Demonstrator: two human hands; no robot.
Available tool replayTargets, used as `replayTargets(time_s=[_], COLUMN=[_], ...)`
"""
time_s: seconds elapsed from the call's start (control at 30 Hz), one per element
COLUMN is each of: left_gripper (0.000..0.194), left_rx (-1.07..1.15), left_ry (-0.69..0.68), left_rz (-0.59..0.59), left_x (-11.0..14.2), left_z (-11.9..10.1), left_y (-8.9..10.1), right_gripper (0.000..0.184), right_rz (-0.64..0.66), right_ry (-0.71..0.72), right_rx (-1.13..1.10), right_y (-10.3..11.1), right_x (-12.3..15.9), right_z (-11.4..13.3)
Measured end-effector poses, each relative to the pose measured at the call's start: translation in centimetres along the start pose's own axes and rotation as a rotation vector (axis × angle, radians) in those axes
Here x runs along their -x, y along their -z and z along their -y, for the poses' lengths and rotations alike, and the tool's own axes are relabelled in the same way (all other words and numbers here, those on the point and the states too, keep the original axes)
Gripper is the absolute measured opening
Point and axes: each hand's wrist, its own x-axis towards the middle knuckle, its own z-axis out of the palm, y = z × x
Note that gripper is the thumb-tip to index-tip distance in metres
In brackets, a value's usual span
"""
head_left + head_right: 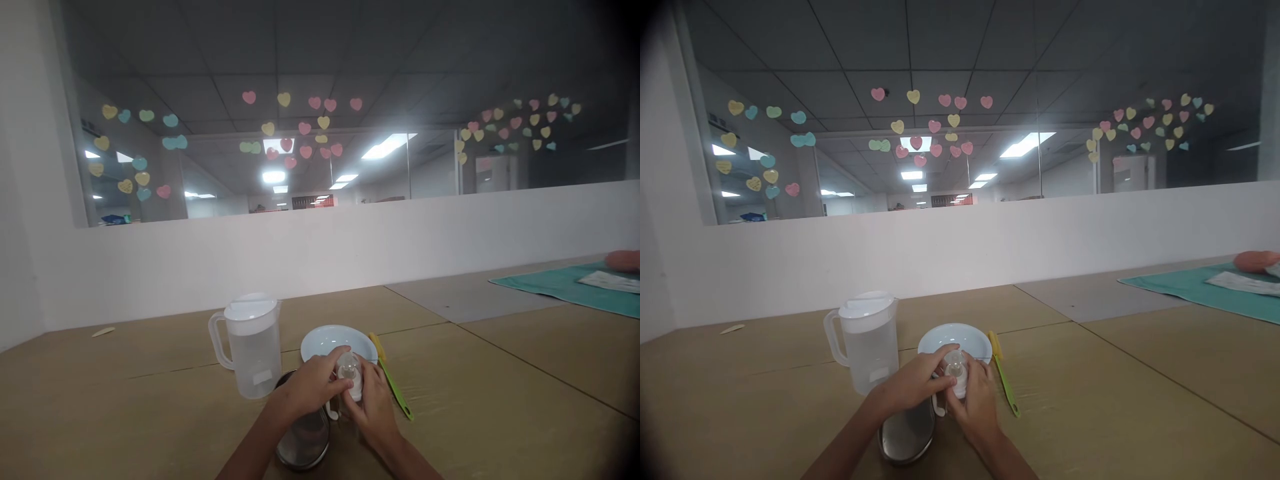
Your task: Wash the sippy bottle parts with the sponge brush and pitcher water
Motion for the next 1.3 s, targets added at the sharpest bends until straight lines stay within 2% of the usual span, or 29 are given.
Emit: replayTargets(time_s=[0.13, 0.23, 0.43, 0.57, 0.77, 0.87, 0.97, 1.03, 1.1, 1.2, 1.3], left_gripper=[0.055, 0.054, 0.052, 0.048, 0.049, 0.051, 0.057, 0.062, 0.056, 0.038, 0.045], left_rx=[-0.007, -0.071, -0.203, -0.258, -0.213, -0.054, 0.086, 0.055, -0.099, -0.374, -0.451], left_ry=[-0.042, -0.049, -0.016, -0.048, -0.095, -0.072, -0.006, 0.044, 0.077, 0.091, 0.083], left_rz=[-0.032, -0.089, -0.067, -0.095, -0.133, -0.218, -0.399, -0.536, -0.597, -0.493, -0.348], left_x=[-0.2, -0.4, -0.1, -0.1, -0.1, -0.1, -0.1, -0.2, -0.4, -1.0, -1.7], left_z=[0.3, 0.3, -1.0, -1.7, -1.3, -1.1, -1.0, -0.7, -0.1, 1.3, 3.0], left_y=[0.1, 0.0, 0.2, 0.2, 0.0, 0.2, 0.8, 1.2, 1.3, 0.5, -1.1], right_gripper=[0.040, 0.043, 0.045, 0.051, 0.057, 0.056, 0.057, 0.058, 0.058, 0.057, 0.054], right_rz=[0.016, 0.052, 0.129, 0.149, 0.146, 0.139, 0.139, 0.144, 0.138, 0.115, 0.100], right_ry=[0.012, -0.032, -0.088, -0.132, -0.164, -0.170, -0.146, -0.123, -0.113, -0.108, -0.096], right_rx=[0.015, 0.003, 0.004, 0.015, -0.015, -0.032, -0.049, -0.047, -0.036, -0.021, -0.008], right_y=[0.2, 0.4, 0.6, 0.7, 0.6, 0.7, 0.8, 0.8, 0.7, 0.6, 0.4], right_x=[-0.2, -0.3, -0.4, -0.4, -0.1, -0.1, -0.2, -0.2, -0.2, -0.1, -0.1], right_z=[-0.1, 0.0, 0.1, 0.0, -0.1, -0.1, 0.2, 0.3, 0.4, 0.4, 0.2])
